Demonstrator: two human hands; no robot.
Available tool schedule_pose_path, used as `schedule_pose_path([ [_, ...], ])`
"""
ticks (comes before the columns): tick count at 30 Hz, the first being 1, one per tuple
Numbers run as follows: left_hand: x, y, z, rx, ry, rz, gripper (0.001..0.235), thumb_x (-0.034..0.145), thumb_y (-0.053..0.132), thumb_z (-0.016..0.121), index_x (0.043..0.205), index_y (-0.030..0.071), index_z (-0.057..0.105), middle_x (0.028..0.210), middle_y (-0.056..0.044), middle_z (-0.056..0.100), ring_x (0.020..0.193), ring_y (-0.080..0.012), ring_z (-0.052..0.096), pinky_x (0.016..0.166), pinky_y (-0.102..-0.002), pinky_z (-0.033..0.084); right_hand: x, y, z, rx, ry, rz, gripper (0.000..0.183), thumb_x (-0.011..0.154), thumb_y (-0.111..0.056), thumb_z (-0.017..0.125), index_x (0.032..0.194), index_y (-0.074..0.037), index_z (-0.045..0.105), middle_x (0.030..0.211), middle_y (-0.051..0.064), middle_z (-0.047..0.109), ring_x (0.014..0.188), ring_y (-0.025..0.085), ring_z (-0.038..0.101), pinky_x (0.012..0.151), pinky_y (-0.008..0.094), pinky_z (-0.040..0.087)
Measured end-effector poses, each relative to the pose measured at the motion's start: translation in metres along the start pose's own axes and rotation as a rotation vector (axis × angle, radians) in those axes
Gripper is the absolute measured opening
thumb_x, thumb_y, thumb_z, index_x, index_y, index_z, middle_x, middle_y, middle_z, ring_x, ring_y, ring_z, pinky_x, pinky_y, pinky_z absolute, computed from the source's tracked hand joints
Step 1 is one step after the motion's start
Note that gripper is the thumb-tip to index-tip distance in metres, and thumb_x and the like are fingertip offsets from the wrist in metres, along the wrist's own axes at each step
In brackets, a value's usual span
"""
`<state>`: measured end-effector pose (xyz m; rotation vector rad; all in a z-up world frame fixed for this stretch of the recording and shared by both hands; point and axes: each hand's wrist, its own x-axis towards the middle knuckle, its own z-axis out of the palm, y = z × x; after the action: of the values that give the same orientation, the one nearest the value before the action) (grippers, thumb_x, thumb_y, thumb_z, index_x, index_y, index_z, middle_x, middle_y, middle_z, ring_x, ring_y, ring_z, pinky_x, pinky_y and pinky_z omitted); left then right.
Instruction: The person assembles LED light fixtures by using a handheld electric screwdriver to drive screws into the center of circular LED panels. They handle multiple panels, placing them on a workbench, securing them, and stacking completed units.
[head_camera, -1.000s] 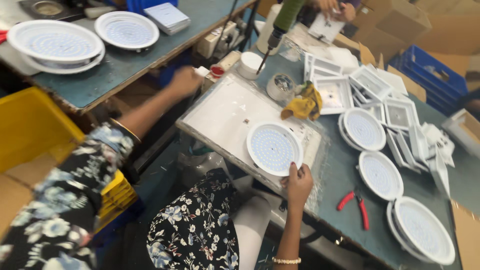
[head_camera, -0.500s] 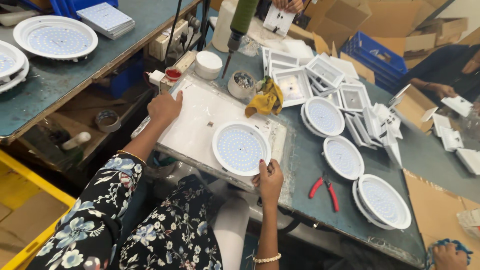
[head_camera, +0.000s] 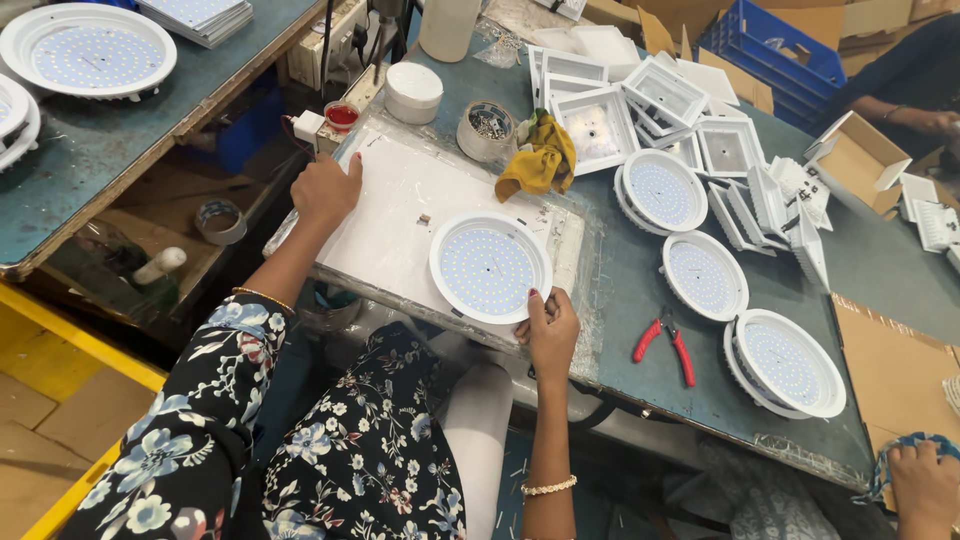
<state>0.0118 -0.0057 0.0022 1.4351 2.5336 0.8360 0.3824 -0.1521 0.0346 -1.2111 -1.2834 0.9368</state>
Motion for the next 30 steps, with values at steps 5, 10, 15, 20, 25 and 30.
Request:
schedule_pose_path([
  [5, 0.000, -0.004, 0.007, 0.010, 0.043, 0.041, 0.068, 0.103, 0.057, 0.051, 0.104, -0.009, 0.067, 0.091, -0.028, 0.072, 0.084, -0.0431, 0.074, 0.074, -0.050, 0.058, 0.000, 0.003, -0.001, -0.004, 0.005, -0.006, 0.020, 0.099, -0.014, 0.061, 0.105, 0.005, 0.064, 0.071, 0.007, 0.068, 0.047, 0.010, 0.058, 0.042, 0.024, 0.044],
  [10, 0.004, -0.006, 0.010, 0.014, 0.043, 0.042, 0.068, 0.103, 0.058, 0.052, 0.102, -0.008, 0.067, 0.090, -0.028, 0.072, 0.084, -0.0440, 0.073, 0.075, -0.051, 0.058, 0.000, 0.003, -0.001, -0.004, -0.007, -0.010, 0.022, 0.099, -0.014, 0.062, 0.107, 0.006, 0.064, 0.071, 0.008, 0.068, 0.048, 0.010, 0.059, 0.041, 0.024, 0.044],
  [15, 0.003, -0.007, 0.011, 0.022, 0.047, 0.047, 0.069, 0.103, 0.058, 0.052, 0.103, -0.009, 0.066, 0.090, -0.029, 0.072, 0.084, -0.0448, 0.073, 0.074, -0.052, 0.058, 0.002, 0.001, -0.003, -0.061, -0.048, 0.015, 0.030, 0.100, -0.023, 0.062, 0.110, 0.005, 0.067, 0.068, 0.006, 0.066, 0.047, 0.009, 0.058, 0.042, 0.024, 0.044],
  [20, 0.004, -0.005, 0.008, 0.003, 0.032, 0.034, 0.068, 0.103, 0.057, 0.052, 0.103, -0.009, 0.066, 0.091, -0.029, 0.072, 0.085, -0.0446, 0.073, 0.076, -0.052, 0.057, 0.005, -0.002, -0.002, -0.128, -0.069, 0.037, 0.037, 0.102, -0.030, 0.062, 0.107, 0.005, 0.070, 0.063, 0.005, 0.062, 0.047, 0.008, 0.058, 0.042, 0.023, 0.044],
  [25, -0.005, -0.004, 0.007, -0.057, 0.126, 0.115, 0.057, 0.102, 0.047, 0.060, 0.110, -0.009, 0.062, 0.103, -0.028, 0.069, 0.096, -0.0433, 0.069, 0.082, -0.051, 0.054, 0.004, -0.004, 0.002, -0.116, -0.002, 0.085, 0.037, 0.100, -0.030, 0.063, 0.113, 0.004, 0.068, 0.064, 0.005, 0.063, 0.045, 0.009, 0.056, 0.039, 0.024, 0.042],
  [30, -0.004, -0.009, 0.011, -0.099, 0.207, 0.212, 0.051, 0.100, 0.038, 0.066, 0.120, -0.008, 0.054, 0.115, -0.026, 0.063, 0.108, -0.0397, 0.062, 0.088, -0.051, 0.049, 0.006, 0.002, 0.003, -0.137, 0.004, 0.091, 0.036, 0.099, -0.028, 0.063, 0.113, 0.005, 0.069, 0.067, 0.006, 0.066, 0.045, 0.009, 0.057, 0.039, 0.024, 0.043],
])
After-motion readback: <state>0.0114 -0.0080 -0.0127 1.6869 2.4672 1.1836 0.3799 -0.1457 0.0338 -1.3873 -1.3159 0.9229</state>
